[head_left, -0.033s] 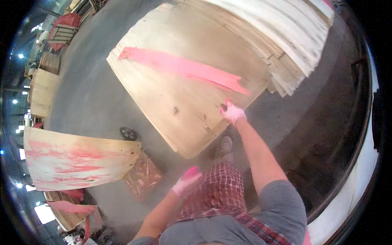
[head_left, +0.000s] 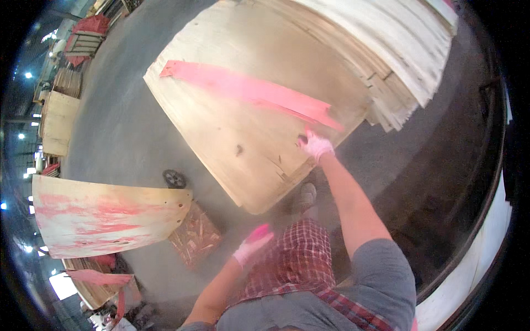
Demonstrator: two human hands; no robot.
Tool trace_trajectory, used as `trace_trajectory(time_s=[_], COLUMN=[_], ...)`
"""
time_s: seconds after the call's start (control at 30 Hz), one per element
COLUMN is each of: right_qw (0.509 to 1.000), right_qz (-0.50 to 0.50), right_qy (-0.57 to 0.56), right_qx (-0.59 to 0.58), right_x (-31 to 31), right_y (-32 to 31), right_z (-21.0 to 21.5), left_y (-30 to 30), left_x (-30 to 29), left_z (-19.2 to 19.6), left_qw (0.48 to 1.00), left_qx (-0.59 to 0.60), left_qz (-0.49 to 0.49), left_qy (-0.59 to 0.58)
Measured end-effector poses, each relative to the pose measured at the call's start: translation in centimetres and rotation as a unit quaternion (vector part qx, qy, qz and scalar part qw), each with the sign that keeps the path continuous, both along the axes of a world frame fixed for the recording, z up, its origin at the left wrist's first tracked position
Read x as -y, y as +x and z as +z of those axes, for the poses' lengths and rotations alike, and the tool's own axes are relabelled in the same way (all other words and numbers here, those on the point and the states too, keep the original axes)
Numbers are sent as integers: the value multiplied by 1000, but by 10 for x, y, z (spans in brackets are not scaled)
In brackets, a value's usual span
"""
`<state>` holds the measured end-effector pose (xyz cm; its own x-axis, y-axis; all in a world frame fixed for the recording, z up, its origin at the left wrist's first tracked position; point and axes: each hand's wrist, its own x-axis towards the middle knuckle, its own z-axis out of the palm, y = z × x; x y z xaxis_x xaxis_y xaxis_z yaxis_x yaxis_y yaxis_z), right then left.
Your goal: The person moves and aligns sheets of wood veneer on a conveyor system, picking them up from stacks and placing them onto the moving line by hand.
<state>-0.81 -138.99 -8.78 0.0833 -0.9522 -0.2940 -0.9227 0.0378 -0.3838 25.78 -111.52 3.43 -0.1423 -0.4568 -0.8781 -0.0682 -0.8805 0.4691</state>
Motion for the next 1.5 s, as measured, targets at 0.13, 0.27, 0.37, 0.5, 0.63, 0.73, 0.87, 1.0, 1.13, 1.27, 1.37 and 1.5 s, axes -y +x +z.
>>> trace_trajectory(time_s=[0.13,0.27,0.37,0.5,0.63,0.73,0.87,1.0,1.13,1.27,1.37,1.5], right_qw=[992,983,879,871,863,915,980,992,979,991,983,952], right_qz=[-97,-30,-88,-96,-135,-110,11,49,75,82,13,-92], right_qy=[-51,175,406,337,354,318,196,93,30,-50,64,-209], right_qx=[-54,-48,236,345,333,222,30,-73,-190,-94,-170,-205], right_x=[125,184,159,66,3,-5,-14,-32,-84,-174,-236,-367], right_y=[-13,-32,-14,20,29,49,53,34,-28,-36,-18,-10], right_z=[-38,-21,-20,56,95,164,207,261,287,338,403,443], left_y=[-8,-27,-30,-29,-21,4,60,61,38,-27,-111,-176], left_x=[75,179,253,308,286,268,237,230,219,229,189,97], left_z=[-47,-90,-119,-89,-79,-40,-9,61,144,236,254,239], left_qw=[979,972,944,883,922,940,971,990,868,516,534,603], left_qx=[-77,-61,-77,-181,-153,-182,-171,-7,112,125,-71,-178], left_qz=[190,222,316,433,354,278,161,-7,22,-389,-651,-731], left_qy=[17,-48,-63,-14,-42,-73,-36,-141,-483,-753,-536,-264])
